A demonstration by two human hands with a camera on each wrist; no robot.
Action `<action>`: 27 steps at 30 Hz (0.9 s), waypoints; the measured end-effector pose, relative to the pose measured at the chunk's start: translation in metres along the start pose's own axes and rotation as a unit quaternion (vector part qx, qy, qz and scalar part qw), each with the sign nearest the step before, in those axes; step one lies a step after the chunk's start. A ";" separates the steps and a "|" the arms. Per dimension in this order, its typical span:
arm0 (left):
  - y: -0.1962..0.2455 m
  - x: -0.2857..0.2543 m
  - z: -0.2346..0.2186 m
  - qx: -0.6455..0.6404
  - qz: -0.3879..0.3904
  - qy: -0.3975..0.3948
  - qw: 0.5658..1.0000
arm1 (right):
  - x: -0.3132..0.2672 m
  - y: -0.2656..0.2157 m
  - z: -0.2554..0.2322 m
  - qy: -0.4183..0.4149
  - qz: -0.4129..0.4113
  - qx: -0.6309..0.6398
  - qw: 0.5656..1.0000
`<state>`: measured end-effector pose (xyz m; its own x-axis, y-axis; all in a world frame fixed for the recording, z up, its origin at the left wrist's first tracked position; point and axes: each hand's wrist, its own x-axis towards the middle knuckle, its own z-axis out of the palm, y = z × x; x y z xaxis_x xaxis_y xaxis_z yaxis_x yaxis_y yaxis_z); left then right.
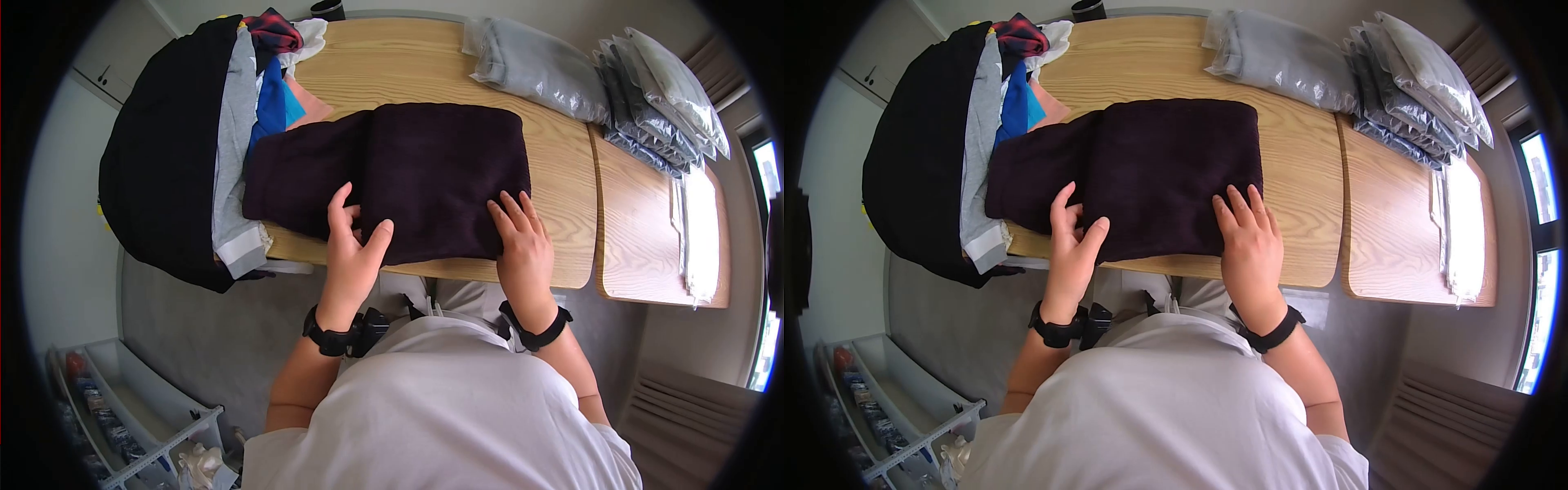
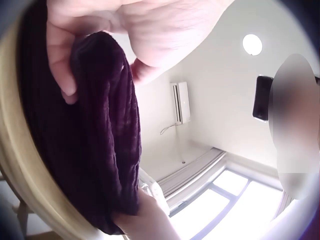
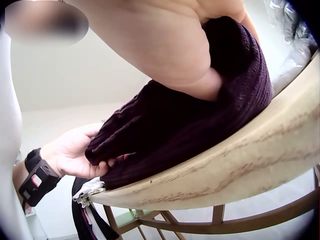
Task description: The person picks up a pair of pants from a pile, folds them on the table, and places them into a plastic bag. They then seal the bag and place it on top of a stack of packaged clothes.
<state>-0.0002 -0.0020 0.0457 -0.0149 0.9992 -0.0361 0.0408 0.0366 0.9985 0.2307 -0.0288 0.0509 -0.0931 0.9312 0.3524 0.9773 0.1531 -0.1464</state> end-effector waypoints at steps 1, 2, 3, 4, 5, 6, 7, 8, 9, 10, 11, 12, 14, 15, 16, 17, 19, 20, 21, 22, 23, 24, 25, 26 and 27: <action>0.001 0.000 -0.002 0.000 0.001 0.003 1.000 | 0.001 -0.001 -0.002 0.001 -0.003 0.002 1.000; 0.001 0.001 -0.004 0.121 0.081 0.004 0.989 | 0.001 -0.002 -0.004 -0.008 -0.027 -0.057 0.998; 0.003 0.002 -0.005 0.239 0.158 0.004 0.958 | 0.001 -0.003 -0.005 -0.017 -0.049 -0.115 0.992; 0.008 0.003 -0.006 0.240 0.158 0.006 0.958 | 0.000 -0.004 -0.004 -0.016 -0.051 -0.113 0.992; 0.017 0.004 -0.005 0.231 0.175 -0.013 0.957 | -0.001 -0.005 -0.001 -0.023 -0.055 -0.115 0.992; 0.022 0.005 -0.004 0.221 0.194 -0.034 0.955 | -0.001 -0.005 0.000 -0.029 -0.059 -0.118 0.991; 0.020 0.006 -0.004 0.221 0.195 -0.034 0.955 | -0.001 -0.007 0.000 -0.028 -0.058 -0.118 0.991; 0.015 0.006 -0.003 0.243 0.199 -0.017 0.949 | -0.001 -0.008 -0.001 -0.032 -0.059 -0.130 0.989; 0.011 0.006 -0.002 0.265 0.203 0.001 0.942 | -0.001 -0.009 -0.001 -0.035 -0.059 -0.142 0.987; 0.005 0.007 -0.004 0.266 0.205 0.002 0.942 | -0.001 -0.009 0.000 -0.033 -0.060 -0.141 0.988; 0.003 0.008 -0.007 0.267 0.162 -0.010 0.950 | -0.002 -0.010 0.002 -0.029 -0.055 -0.137 0.989; 0.002 0.010 -0.009 0.268 0.120 -0.024 0.956 | -0.002 -0.010 0.004 -0.025 -0.049 -0.132 0.990; -0.001 0.010 -0.009 0.270 0.124 -0.023 0.955 | -0.001 -0.005 -0.002 -0.031 -0.030 -0.082 0.996; -0.004 0.011 -0.010 0.273 0.142 -0.019 0.951 | -0.002 -0.001 -0.004 -0.040 -0.014 -0.032 0.999; -0.006 0.012 -0.011 0.276 0.161 -0.016 0.947 | -0.004 0.004 -0.005 -0.039 -0.012 -0.031 0.999; -0.004 0.011 -0.011 0.277 0.162 -0.018 0.947 | -0.006 0.009 -0.006 -0.041 -0.003 0.042 0.998; -0.001 0.009 -0.011 0.275 0.124 -0.020 0.953 | -0.009 0.017 -0.007 -0.059 0.010 0.141 0.988; -0.002 0.010 -0.011 0.274 0.123 -0.024 0.954 | -0.009 0.018 -0.013 -0.061 0.014 0.139 0.988; -0.003 0.012 -0.013 0.273 0.115 -0.027 0.955 | -0.005 0.019 -0.023 -0.097 -0.002 0.095 0.991; -0.003 0.014 -0.014 0.274 0.107 -0.030 0.955 | -0.001 0.020 -0.032 -0.133 -0.019 0.053 0.990; -0.002 0.015 -0.015 0.271 0.089 -0.039 0.958 | 0.003 0.021 -0.038 -0.133 -0.014 0.055 0.989; -0.004 0.016 -0.016 0.275 0.088 -0.046 0.956 | 0.007 0.023 -0.044 -0.136 -0.029 0.034 0.990; -0.008 0.017 -0.016 0.269 0.109 -0.041 0.956 | 0.009 0.025 -0.046 -0.139 -0.046 0.012 0.989; -0.010 0.017 -0.015 0.261 0.130 -0.034 0.956 | 0.011 0.019 -0.042 -0.139 -0.042 0.014 0.989; -0.009 0.017 -0.015 0.262 0.130 -0.035 0.956 | 0.016 0.008 -0.036 -0.104 -0.062 0.014 0.993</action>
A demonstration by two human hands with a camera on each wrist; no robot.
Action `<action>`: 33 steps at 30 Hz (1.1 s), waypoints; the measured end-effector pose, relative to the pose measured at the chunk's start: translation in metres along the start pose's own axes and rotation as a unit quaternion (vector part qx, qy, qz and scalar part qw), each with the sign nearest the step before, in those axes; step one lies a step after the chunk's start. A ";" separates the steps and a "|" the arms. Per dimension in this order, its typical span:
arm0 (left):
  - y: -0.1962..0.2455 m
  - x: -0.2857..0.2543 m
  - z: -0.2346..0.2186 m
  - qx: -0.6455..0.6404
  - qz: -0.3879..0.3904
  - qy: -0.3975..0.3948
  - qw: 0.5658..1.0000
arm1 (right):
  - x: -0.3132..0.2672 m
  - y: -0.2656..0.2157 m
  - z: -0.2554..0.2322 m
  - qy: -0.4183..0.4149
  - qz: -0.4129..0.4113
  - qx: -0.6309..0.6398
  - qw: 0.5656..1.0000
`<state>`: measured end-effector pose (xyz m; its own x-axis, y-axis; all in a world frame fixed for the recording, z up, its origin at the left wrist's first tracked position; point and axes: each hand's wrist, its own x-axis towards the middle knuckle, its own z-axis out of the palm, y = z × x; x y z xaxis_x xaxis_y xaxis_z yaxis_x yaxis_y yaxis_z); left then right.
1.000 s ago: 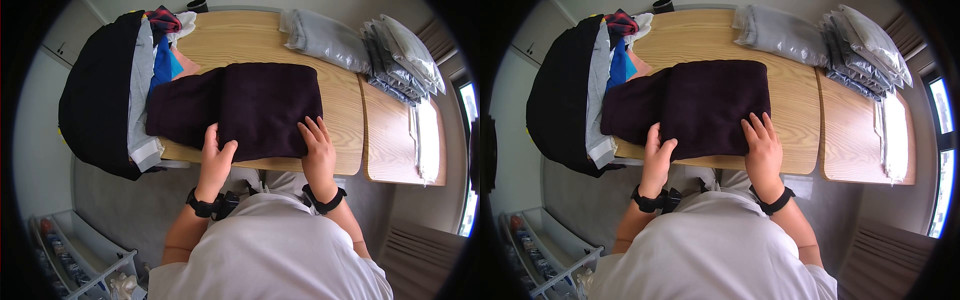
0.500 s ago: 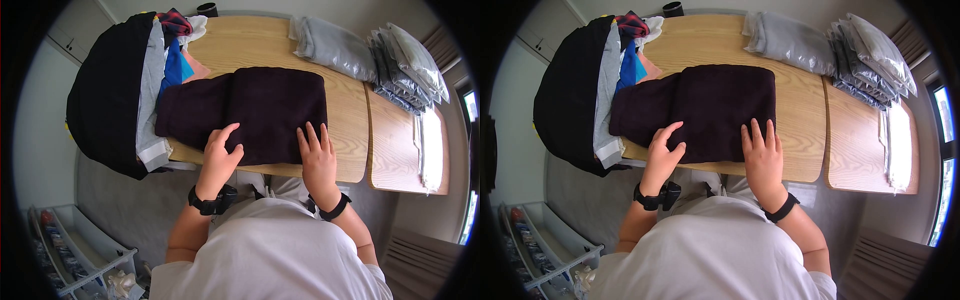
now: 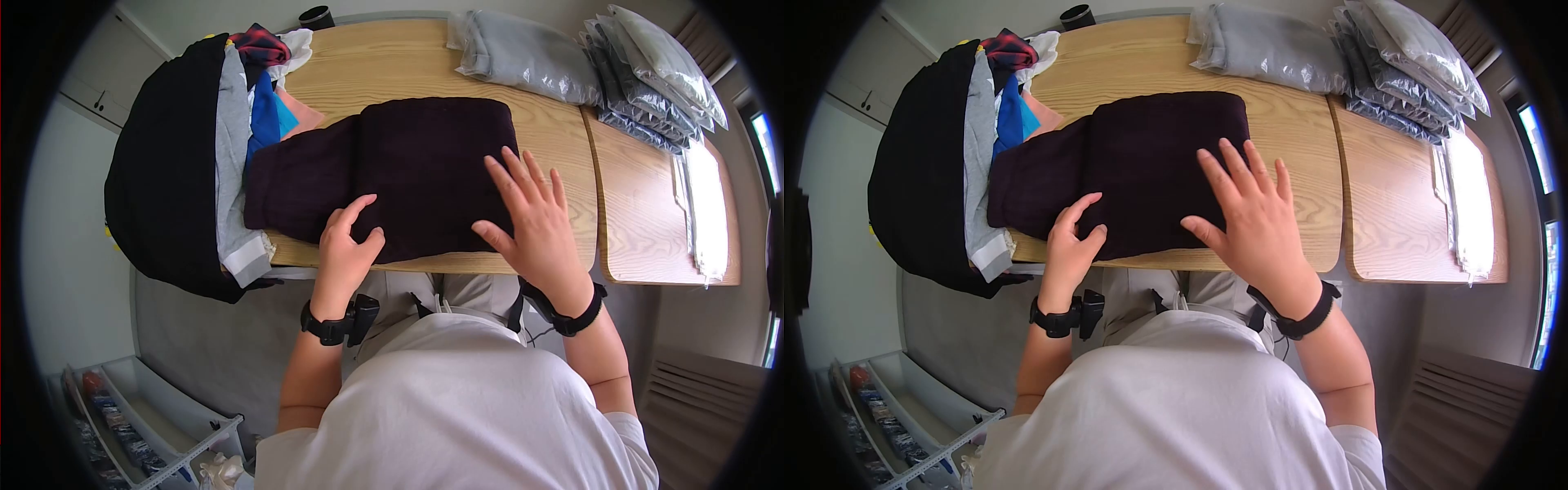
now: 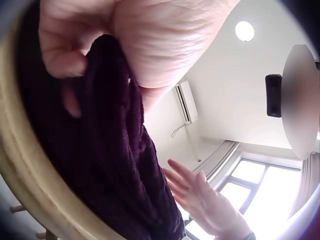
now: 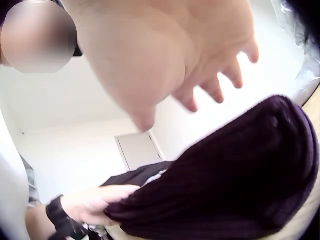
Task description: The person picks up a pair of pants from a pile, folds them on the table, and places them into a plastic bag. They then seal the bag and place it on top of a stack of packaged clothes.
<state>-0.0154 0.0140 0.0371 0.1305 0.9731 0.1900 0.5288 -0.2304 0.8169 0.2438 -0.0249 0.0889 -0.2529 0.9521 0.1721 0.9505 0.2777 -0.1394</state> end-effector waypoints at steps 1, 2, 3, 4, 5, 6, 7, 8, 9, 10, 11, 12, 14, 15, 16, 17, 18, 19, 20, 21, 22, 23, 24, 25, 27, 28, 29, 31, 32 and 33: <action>0.003 -0.001 0.000 -0.003 -0.018 -0.005 1.000 | 0.004 -0.005 0.006 0.036 -0.022 -0.005 0.999; 0.006 -0.002 -0.001 -0.004 -0.037 -0.008 0.999 | -0.002 -0.001 0.039 0.000 -0.063 -0.045 0.997; 0.007 -0.004 -0.002 -0.001 -0.036 -0.007 0.999 | -0.005 -0.006 0.038 0.003 -0.064 -0.042 0.997; 0.008 -0.004 -0.002 -0.001 -0.035 -0.004 0.999 | -0.004 -0.010 0.033 -0.009 -0.048 -0.046 0.998; 0.009 -0.005 -0.001 -0.002 -0.033 0.000 0.999 | -0.003 -0.013 0.029 -0.020 -0.034 -0.049 0.998; 0.011 -0.005 -0.002 -0.005 -0.043 -0.005 0.999 | -0.003 -0.016 0.028 -0.012 -0.033 -0.061 0.998; 0.011 -0.005 -0.002 -0.003 -0.041 -0.002 0.999 | 0.000 -0.021 0.028 -0.008 -0.034 -0.061 0.998; 0.010 -0.005 -0.002 -0.010 -0.034 -0.004 0.999 | 0.004 -0.030 0.029 -0.019 -0.025 -0.060 0.998; 0.008 -0.005 -0.001 -0.018 -0.026 -0.005 0.999 | 0.009 -0.038 0.030 -0.030 -0.016 -0.060 0.998; 0.001 -0.004 -0.002 -0.006 0.007 -0.011 1.000 | 0.015 -0.046 0.034 0.000 -0.064 -0.011 0.998; 0.000 -0.005 -0.006 -0.005 0.009 -0.005 1.000 | 0.019 -0.054 0.036 0.009 -0.097 0.001 0.995; -0.001 -0.006 -0.011 -0.102 -0.039 -0.043 0.993 | 0.022 -0.061 0.043 0.017 -0.092 -0.001 0.996; -0.001 -0.013 -0.027 -0.203 -0.083 -0.085 0.972 | 0.025 -0.067 0.054 0.042 -0.069 0.017 0.997; -0.003 -0.014 -0.037 -0.230 -0.090 -0.061 0.967 | 0.025 -0.067 0.059 0.046 -0.077 0.017 0.996; -0.019 -0.012 -0.045 -0.176 -0.046 0.023 0.983 | 0.024 -0.067 0.063 0.053 -0.061 0.033 0.996; -0.036 -0.012 -0.055 -0.120 -0.004 0.104 0.987 | 0.023 -0.067 0.065 0.058 -0.045 0.050 0.996; -0.039 -0.012 -0.069 -0.016 -0.060 0.186 0.980 | 0.023 -0.067 0.064 0.066 -0.038 0.058 0.995; -0.041 -0.012 -0.082 0.086 -0.117 0.265 0.953 | 0.023 -0.067 0.064 0.067 -0.043 0.059 0.995; -0.045 -0.010 -0.094 0.124 -0.142 0.277 0.942 | 0.023 -0.066 0.064 0.081 -0.037 0.068 0.994; -0.045 -0.007 -0.098 0.052 -0.188 0.288 0.938 | 0.023 -0.067 0.065 0.096 -0.032 0.078 0.992; -0.048 -0.005 -0.102 -0.042 -0.232 0.254 0.938 | 0.023 -0.068 0.063 0.101 -0.027 0.089 0.991; -0.053 -0.002 -0.105 -0.137 -0.272 0.218 0.927 | 0.023 -0.068 0.064 0.102 -0.031 0.090 0.990; -0.060 0.000 -0.105 -0.135 -0.272 0.221 0.926 | 0.023 -0.067 0.066 0.102 -0.035 0.078 0.991; -0.069 0.003 -0.104 -0.205 -0.265 0.188 0.923 | 0.022 -0.065 0.066 0.101 -0.037 0.066 0.992; -0.071 0.008 -0.101 -0.273 -0.256 0.154 0.914 | 0.021 -0.062 0.067 0.118 -0.032 0.112 0.986; -0.071 0.010 -0.094 -0.345 -0.244 0.209 0.882 | 0.021 -0.059 0.070 0.141 -0.023 0.154 0.978; -0.070 0.013 -0.090 -0.415 -0.230 0.262 0.840 | 0.021 -0.056 0.071 0.164 -0.014 0.194 0.967; -0.065 0.015 -0.088 -0.474 -0.225 0.249 0.814 | 0.020 -0.056 0.066 0.182 -0.001 0.243 0.953; -0.062 0.018 -0.086 -0.488 -0.224 0.248 0.806 | 0.018 -0.054 0.066 0.201 0.018 0.317 0.927; -0.058 0.021 -0.083 -0.502 -0.224 0.248 0.798 | 0.017 -0.052 0.065 0.219 0.036 0.389 0.894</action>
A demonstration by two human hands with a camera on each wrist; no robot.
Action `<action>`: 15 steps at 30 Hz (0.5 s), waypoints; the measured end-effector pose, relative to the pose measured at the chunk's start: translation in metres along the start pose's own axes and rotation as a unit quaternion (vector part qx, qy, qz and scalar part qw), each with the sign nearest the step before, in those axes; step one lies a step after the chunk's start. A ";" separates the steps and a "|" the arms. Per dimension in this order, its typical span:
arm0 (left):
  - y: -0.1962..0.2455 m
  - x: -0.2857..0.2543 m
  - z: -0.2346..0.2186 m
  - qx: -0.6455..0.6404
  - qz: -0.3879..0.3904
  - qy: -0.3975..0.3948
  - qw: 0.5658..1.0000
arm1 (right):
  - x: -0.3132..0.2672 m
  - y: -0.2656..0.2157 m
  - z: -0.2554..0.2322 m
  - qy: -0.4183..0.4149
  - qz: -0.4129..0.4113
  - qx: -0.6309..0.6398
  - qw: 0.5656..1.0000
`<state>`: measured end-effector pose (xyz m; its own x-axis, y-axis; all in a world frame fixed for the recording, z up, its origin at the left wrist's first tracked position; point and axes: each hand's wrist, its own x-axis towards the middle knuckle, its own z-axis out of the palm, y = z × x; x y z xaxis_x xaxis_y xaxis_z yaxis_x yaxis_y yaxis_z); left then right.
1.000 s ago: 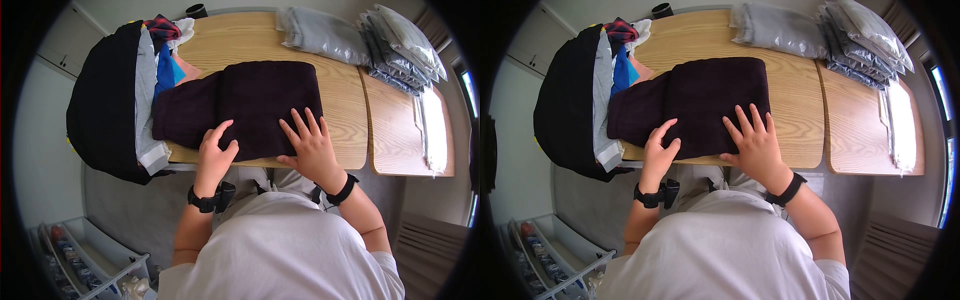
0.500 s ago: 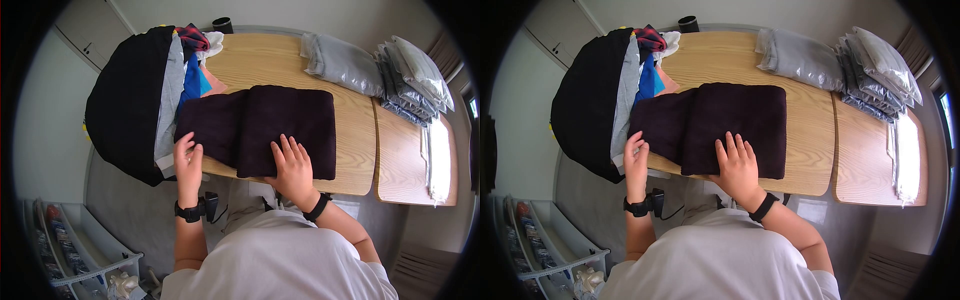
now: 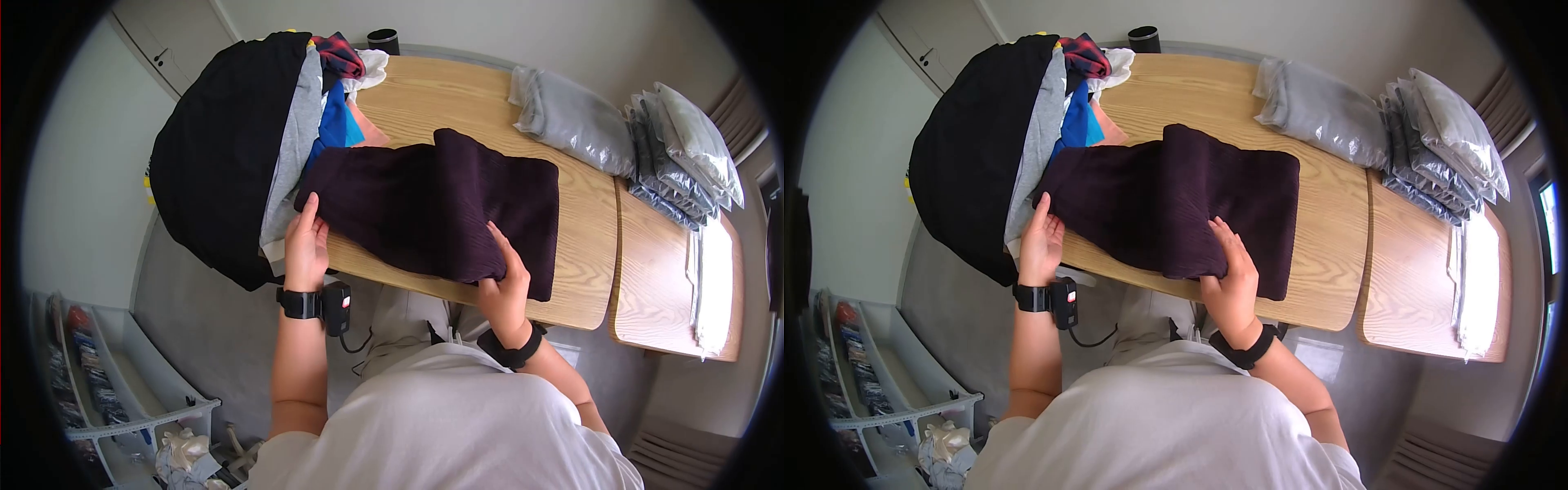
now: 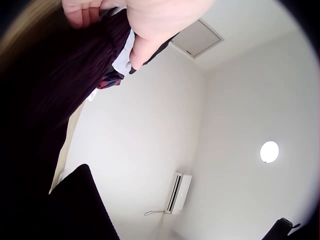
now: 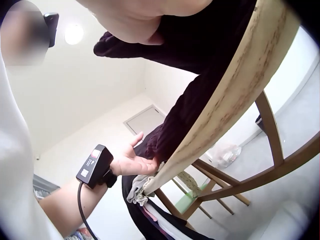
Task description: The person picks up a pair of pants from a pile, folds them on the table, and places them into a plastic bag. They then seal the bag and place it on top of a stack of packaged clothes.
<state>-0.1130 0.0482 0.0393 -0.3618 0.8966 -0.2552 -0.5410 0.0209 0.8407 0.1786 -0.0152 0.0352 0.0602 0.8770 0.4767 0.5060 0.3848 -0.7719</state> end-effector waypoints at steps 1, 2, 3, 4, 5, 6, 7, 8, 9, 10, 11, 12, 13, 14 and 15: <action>0.000 0.000 0.006 -0.006 0.000 0.002 1.000 | -0.001 -0.001 -0.002 -0.004 -0.003 -0.003 1.000; 0.003 -0.002 0.014 0.016 0.000 -0.019 1.000 | -0.002 -0.003 -0.004 0.012 0.045 0.046 0.998; 0.002 -0.002 0.021 0.037 0.001 -0.039 0.999 | -0.004 -0.005 -0.005 0.028 0.093 0.094 0.991; -0.002 0.002 0.024 0.032 0.001 -0.036 0.999 | -0.005 -0.005 -0.006 0.024 0.091 0.092 0.991; -0.006 0.005 0.028 0.064 0.062 -0.037 0.995 | -0.006 -0.004 -0.004 0.049 0.089 0.107 0.989; -0.009 0.007 0.031 0.098 0.122 -0.037 0.987 | -0.008 -0.003 -0.003 0.076 0.088 0.124 0.985; -0.011 0.007 0.034 0.097 0.143 -0.008 0.985 | -0.008 -0.002 -0.003 0.075 0.086 0.123 0.986; -0.012 0.003 0.042 0.095 0.143 -0.007 0.985 | -0.009 -0.002 -0.002 0.102 0.084 0.126 0.983; -0.015 -0.002 0.049 0.102 0.197 -0.020 0.975 | -0.010 0.000 -0.002 0.129 0.082 0.127 0.980; -0.017 -0.007 0.055 0.108 0.250 -0.032 0.962 | -0.012 0.003 -0.001 0.127 0.082 0.124 0.981; -0.017 -0.013 0.059 0.211 0.310 -0.024 0.927 | -0.013 0.007 0.000 0.148 0.092 0.135 0.975; -0.004 -0.040 0.078 0.295 0.340 -0.021 0.893 | -0.014 0.009 0.000 0.169 0.102 0.146 0.969; -0.006 -0.052 0.086 0.318 0.349 -0.045 0.880 | -0.013 0.007 -0.001 0.166 0.101 0.143 0.970; -0.010 -0.059 0.091 0.341 0.357 -0.068 0.867 | -0.011 0.002 -0.002 0.180 0.086 0.130 0.971; -0.017 -0.062 0.094 0.367 0.409 -0.104 0.829 | -0.010 0.000 -0.002 0.195 0.071 0.118 0.971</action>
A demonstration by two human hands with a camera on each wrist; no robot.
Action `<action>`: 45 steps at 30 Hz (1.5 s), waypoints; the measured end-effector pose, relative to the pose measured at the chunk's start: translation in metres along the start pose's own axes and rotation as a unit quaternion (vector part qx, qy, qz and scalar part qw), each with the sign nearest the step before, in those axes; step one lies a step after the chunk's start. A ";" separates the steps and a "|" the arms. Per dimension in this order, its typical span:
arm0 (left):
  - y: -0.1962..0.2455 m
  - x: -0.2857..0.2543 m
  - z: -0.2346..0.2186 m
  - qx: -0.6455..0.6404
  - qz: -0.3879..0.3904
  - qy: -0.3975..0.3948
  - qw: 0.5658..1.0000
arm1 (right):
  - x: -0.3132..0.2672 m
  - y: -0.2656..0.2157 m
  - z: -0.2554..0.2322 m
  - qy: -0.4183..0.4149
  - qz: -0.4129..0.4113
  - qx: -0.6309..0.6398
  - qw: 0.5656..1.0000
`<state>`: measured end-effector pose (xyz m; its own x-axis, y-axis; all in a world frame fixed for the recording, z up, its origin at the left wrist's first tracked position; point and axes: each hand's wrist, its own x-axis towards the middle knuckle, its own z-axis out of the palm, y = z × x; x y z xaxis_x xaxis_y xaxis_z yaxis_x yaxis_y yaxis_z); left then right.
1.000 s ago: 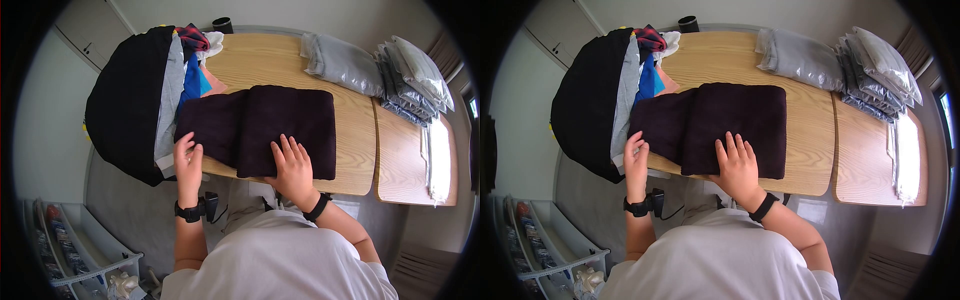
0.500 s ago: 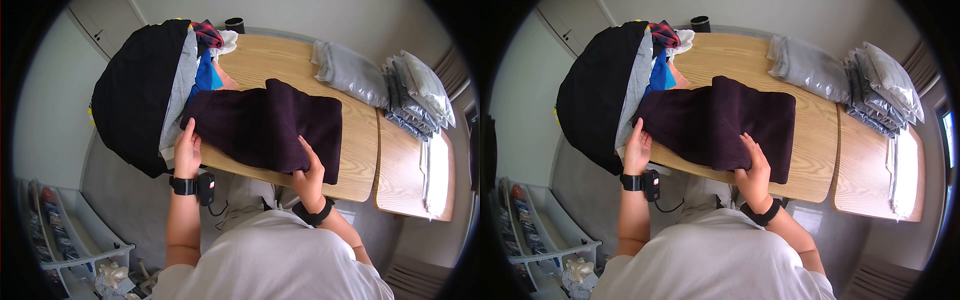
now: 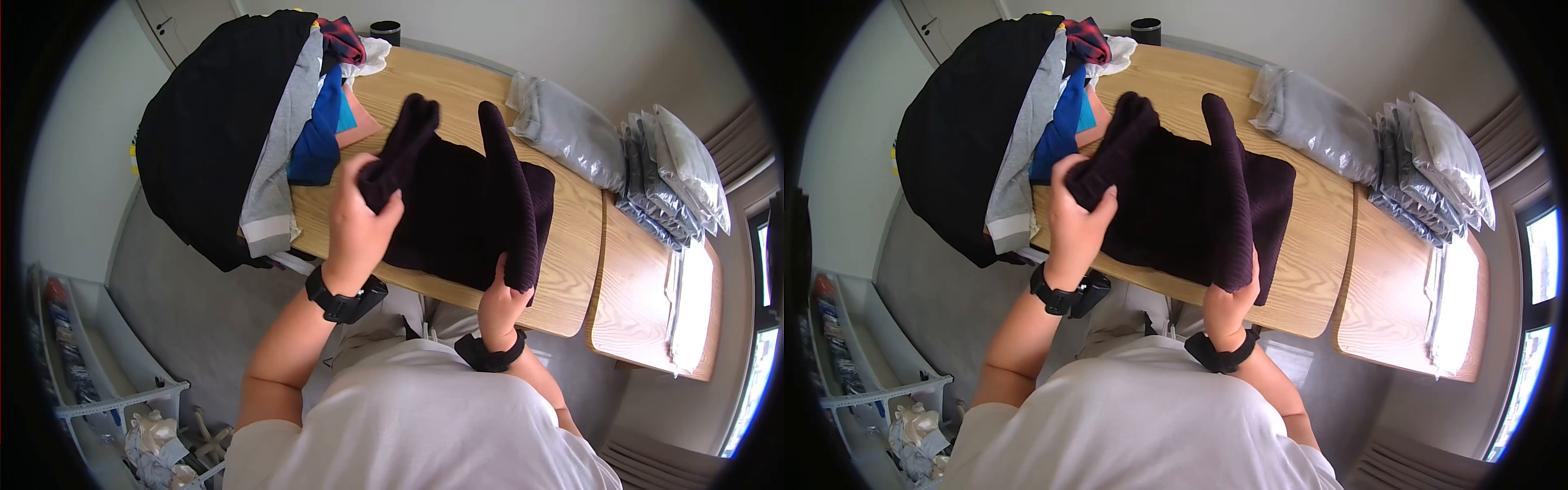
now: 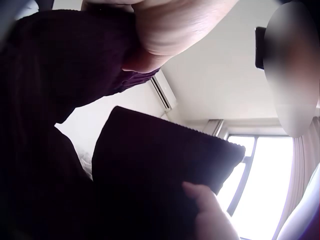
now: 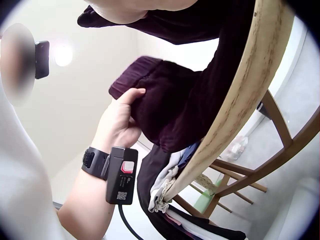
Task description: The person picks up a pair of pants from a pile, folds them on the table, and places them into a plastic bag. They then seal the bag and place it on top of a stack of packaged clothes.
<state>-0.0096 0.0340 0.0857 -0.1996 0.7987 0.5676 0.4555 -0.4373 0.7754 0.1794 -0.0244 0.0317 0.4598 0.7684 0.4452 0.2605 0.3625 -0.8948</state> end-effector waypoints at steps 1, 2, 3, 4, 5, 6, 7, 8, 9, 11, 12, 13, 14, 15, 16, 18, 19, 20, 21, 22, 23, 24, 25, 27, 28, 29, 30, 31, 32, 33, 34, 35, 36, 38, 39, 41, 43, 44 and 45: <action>0.001 -0.004 0.006 0.026 0.069 -0.026 0.997 | 0.000 0.000 0.000 -0.002 0.000 -0.002 1.000; 0.007 -0.006 0.009 0.062 0.128 -0.068 0.988 | -0.001 0.001 0.000 0.008 -0.005 -0.009 1.000; 0.012 -0.008 0.011 0.081 0.161 -0.125 0.976 | -0.001 0.002 0.000 0.020 -0.009 -0.015 1.000; 0.014 -0.012 0.016 0.116 0.169 -0.156 0.966 | -0.001 0.001 -0.002 0.019 -0.009 -0.015 1.000; 0.015 -0.017 0.021 0.150 0.177 -0.187 0.954 | -0.001 0.000 -0.004 0.018 0.020 0.003 1.000; 0.014 -0.024 0.026 0.197 0.182 -0.201 0.942 | -0.001 -0.001 -0.005 0.017 0.049 0.020 0.998; 0.010 -0.028 0.030 0.197 0.182 -0.200 0.942 | 0.000 0.000 -0.005 0.017 0.049 0.021 0.998; 0.009 -0.029 0.033 0.227 0.197 -0.205 0.932 | 0.001 0.000 -0.005 0.034 0.037 0.017 0.999; 0.008 -0.030 0.034 0.255 0.211 -0.211 0.920 | 0.001 0.000 -0.005 0.051 0.024 0.013 0.998; 0.009 -0.023 0.029 0.199 0.174 -0.207 0.942 | 0.003 -0.003 -0.006 0.069 0.035 0.025 0.997; 0.012 -0.018 0.027 0.141 0.138 -0.203 0.959 | 0.004 -0.004 -0.006 0.089 0.045 0.037 0.994; 0.014 -0.016 0.029 0.141 0.138 -0.203 0.959 | 0.006 -0.003 -0.006 0.089 0.045 0.036 0.994; 0.016 -0.014 0.031 0.118 0.133 -0.139 0.974 | 0.006 -0.002 -0.007 0.102 0.048 0.066 0.991; 0.019 -0.013 0.033 0.095 0.128 -0.074 0.985 | 0.007 -0.001 -0.008 0.117 0.052 0.095 0.987; 0.025 -0.015 0.034 0.110 0.140 -0.073 0.981 | 0.007 0.001 -0.009 0.117 0.052 0.095 0.987; 0.031 -0.021 0.041 0.132 0.165 -0.121 0.970 | 0.007 0.004 -0.010 0.124 0.055 0.103 0.985; 0.030 -0.025 0.047 0.148 0.182 -0.142 0.962 | 0.008 0.003 -0.010 0.124 0.055 0.102 0.985; 0.030 -0.029 0.054 0.159 0.184 -0.156 0.957 | 0.009 -0.003 -0.010 0.137 0.070 0.112 0.982; 0.029 -0.032 0.058 0.158 0.185 -0.156 0.957 | 0.010 -0.005 -0.009 0.150 0.086 0.123 0.977; 0.029 -0.035 0.061 0.173 0.185 -0.186 0.949 | 0.010 -0.004 -0.010 0.151 0.086 0.123 0.977; 0.028 -0.038 0.064 0.188 0.186 -0.216 0.940 | 0.010 -0.002 -0.009 0.155 0.082 0.140 0.975; 0.027 -0.041 0.066 0.201 0.188 -0.246 0.929 | 0.010 -0.001 -0.009 0.159 0.079 0.158 0.971; 0.027 -0.045 0.068 0.202 0.188 -0.247 0.929 | 0.009 -0.001 -0.010 0.159 0.080 0.159 0.971; 0.028 -0.051 0.073 0.268 0.193 -0.296 0.896 | 0.009 0.000 -0.011 0.155 0.071 0.144 0.975; 0.028 -0.051 0.074 0.261 0.191 -0.303 0.896 | 0.008 0.002 -0.013 0.156 0.072 0.145 0.974; 0.027 -0.051 0.074 0.262 0.192 -0.303 0.896 | 0.006 0.003 -0.016 0.117 0.107 0.095 0.983; 0.025 -0.050 0.074 0.255 0.214 -0.282 0.900 | 0.005 0.003 -0.018 0.078 0.141 0.043 0.986; 0.023 -0.051 0.074 0.247 0.236 -0.261 0.903 | 0.006 0.003 -0.016 0.079 0.142 0.043 0.986; 0.021 -0.052 0.073 0.247 0.236 -0.262 0.903 | 0.013 -0.006 -0.010 0.027 0.024 0.032 0.999; 0.017 -0.054 0.072 0.201 0.230 -0.271 0.913 | 0.018 -0.013 -0.007 -0.026 -0.095 0.020 0.995; 0.012 -0.057 0.072 0.153 0.225 -0.280 0.921 | 0.019 -0.016 -0.009 -0.102 -0.114 -0.067 0.986; 0.000 -0.065 0.072 0.154 0.225 -0.279 0.921 | 0.023 -0.019 -0.007 -0.176 -0.150 -0.163 0.959; -0.012 -0.073 0.073 0.126 0.224 -0.289 0.922 | 0.026 -0.024 -0.006 -0.246 -0.139 -0.209 0.936; -0.026 -0.078 0.065 0.098 0.224 -0.300 0.922 | 0.026 -0.025 -0.003 -0.328 -0.127 -0.272 0.895; -0.022 -0.074 0.054 0.106 0.211 -0.349 0.907 | 0.026 -0.027 -0.002 -0.328 -0.127 -0.272 0.896; -0.008 -0.065 0.038 0.122 0.182 -0.444 0.869 | 0.025 -0.033 0.000 -0.331 -0.129 -0.323 0.877; 0.011 -0.050 0.032 0.158 0.090 -0.546 0.818 | 0.023 -0.035 0.006 -0.299 -0.146 -0.340 0.879; 0.016 -0.046 0.031 0.190 -0.004 -0.635 0.748 | 0.023 -0.036 0.009 -0.269 -0.164 -0.356 0.880; 0.011 -0.050 0.029 0.188 -0.004 -0.635 0.749 | 0.022 -0.034 0.014 -0.270 -0.164 -0.357 0.879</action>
<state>0.0309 0.0016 0.0583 0.6737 0.6541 -0.3438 0.7192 -0.4734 0.5086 0.1690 -0.0127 0.0717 -0.1591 0.8924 0.4223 0.8592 0.3359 -0.3860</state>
